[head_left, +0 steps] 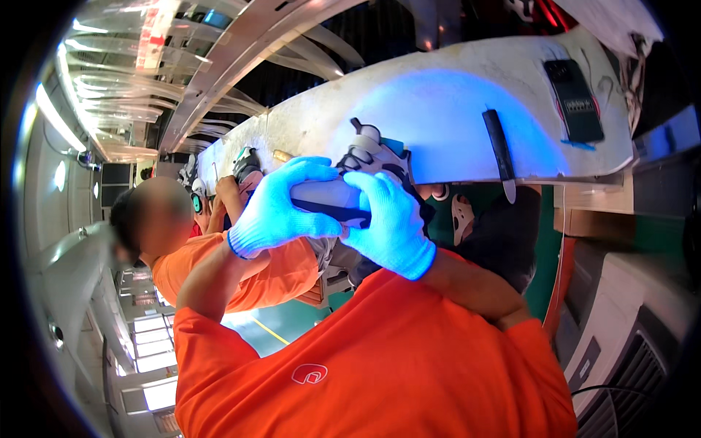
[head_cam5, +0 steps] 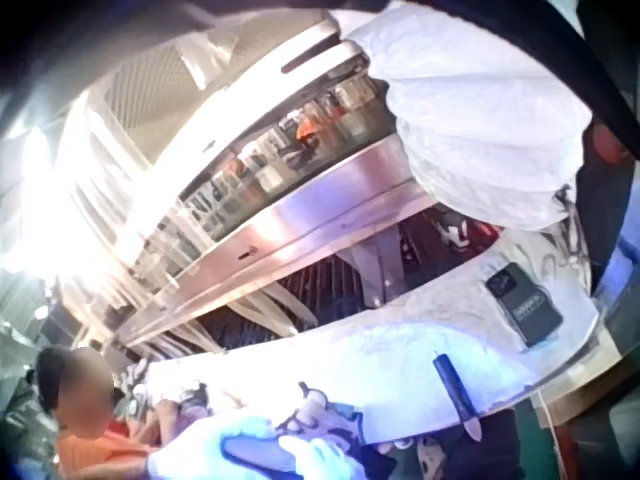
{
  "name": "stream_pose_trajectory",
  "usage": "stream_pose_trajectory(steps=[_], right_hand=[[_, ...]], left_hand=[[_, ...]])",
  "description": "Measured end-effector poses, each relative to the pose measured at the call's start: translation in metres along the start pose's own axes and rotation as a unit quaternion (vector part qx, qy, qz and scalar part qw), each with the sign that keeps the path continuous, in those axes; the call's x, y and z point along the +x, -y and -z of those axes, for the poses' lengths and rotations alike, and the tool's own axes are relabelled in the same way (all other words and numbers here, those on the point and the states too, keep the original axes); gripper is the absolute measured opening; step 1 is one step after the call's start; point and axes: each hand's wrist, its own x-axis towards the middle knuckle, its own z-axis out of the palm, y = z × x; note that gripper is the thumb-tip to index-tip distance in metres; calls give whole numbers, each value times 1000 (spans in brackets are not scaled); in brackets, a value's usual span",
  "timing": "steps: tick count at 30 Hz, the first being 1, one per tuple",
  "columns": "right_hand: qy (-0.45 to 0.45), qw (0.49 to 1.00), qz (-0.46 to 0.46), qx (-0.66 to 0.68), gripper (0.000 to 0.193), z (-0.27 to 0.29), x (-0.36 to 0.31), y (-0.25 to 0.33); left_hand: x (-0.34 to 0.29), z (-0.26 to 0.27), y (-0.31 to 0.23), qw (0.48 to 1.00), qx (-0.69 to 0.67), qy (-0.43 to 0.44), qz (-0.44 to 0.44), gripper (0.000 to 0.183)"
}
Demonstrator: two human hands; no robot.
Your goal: The person uses a small black tool to scrape and clean the sole and sides of a sneaker on a workbench. They repeatedly rotate the shoe to access different areas, then place it on a conveyor belt and pick up another shoe to continue the process.
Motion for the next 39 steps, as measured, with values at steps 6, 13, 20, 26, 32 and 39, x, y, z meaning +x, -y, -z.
stream_pose_trajectory(steps=[6, 13, 20, 26, 32, 39], right_hand=[[-39, 999, 18, -5, 64, 8, -25, -22], [-21, 998, 65, 3, 51, 8, -23, -31], [-58, 995, 84, 19, 47, -1, -19, -38], [-61, 995, 79, 31, 45, -4, -13, -40], [-33, 994, 91, 43, 45, -2, -11, -44], [-50, 999, 1, 18, 56, 4, -23, -33]], left_hand=[[1, -2, -9, 984, -117, -6, 132, 79], [-1, 1, 4, 989, -104, -3, 104, 82], [2, 9, 14, 995, -65, 19, 75, 76], [6, 16, 23, 996, -62, 37, 61, 75], [8, 21, 29, 997, -45, 50, 32, 75], [12, 14, 23, 999, -45, 20, -17, 72]])
